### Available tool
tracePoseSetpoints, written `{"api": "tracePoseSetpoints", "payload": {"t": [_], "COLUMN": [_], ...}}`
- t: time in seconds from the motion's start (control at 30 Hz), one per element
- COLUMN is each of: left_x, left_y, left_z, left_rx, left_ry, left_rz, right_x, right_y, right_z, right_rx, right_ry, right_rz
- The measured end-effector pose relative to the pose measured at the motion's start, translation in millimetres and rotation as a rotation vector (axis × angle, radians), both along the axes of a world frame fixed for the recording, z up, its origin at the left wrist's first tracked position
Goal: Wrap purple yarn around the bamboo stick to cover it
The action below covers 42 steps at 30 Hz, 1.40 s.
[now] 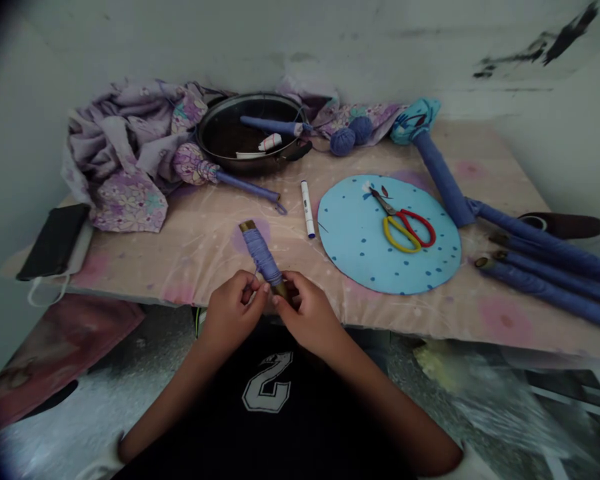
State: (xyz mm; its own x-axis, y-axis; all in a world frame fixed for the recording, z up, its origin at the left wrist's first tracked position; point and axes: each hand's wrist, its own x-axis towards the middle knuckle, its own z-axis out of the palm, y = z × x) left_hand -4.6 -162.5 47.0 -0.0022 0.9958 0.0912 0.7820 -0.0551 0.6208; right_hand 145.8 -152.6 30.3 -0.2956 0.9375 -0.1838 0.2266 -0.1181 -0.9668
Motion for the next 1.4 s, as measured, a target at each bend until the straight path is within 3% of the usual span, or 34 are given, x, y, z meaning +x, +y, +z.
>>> {"api": "tracePoseSetpoints", "payload": {"t": [0.17, 0.33, 0.6, 0.8, 1.07, 1.13, 1.2, 1.27, 1.4], "left_x": [-1, 0, 5, 2, 4, 6, 5, 1, -5], "left_y": [-1, -1, 0, 3, 4, 5, 7, 8, 6], "left_z": [1.6, 2.4, -0.8, 0.3, 0.4, -0.9, -1.8, -1.9, -1.6], "left_rx": [-0.001, -0.014, -0.019, -0.068, -0.138, -0.124, -0.090, -0.052, -0.044], "left_ry": [-0.005, -0.009, -0.097, -0.150, -0.253, -0.257, -0.261, -0.284, -0.341], "left_rz": [-0.050, -0.114, -0.050, -0.026, -0.028, 0.012, 0.060, 0.088, 0.048], "right_x": [0, -1, 5, 16, 0, -4, -4, 0, 16], "right_y": [3, 4, 8, 11, 1, -4, -9, -12, -15], "right_z": [-1.8, -3.4, -1.1, -1.2, -9.2, -5.3, 1.8, 8.3, 7.2], "right_rx": [-0.050, -0.037, -0.159, -0.207, 0.129, 0.183, 0.194, 0.060, -0.496], "right_ry": [0.074, -0.006, 0.232, 0.236, -0.237, -0.294, -0.214, -0.023, 0.390], "right_rz": [0.008, 0.022, 0.155, 0.237, -0.066, -0.080, -0.039, 0.048, 0.177]}}
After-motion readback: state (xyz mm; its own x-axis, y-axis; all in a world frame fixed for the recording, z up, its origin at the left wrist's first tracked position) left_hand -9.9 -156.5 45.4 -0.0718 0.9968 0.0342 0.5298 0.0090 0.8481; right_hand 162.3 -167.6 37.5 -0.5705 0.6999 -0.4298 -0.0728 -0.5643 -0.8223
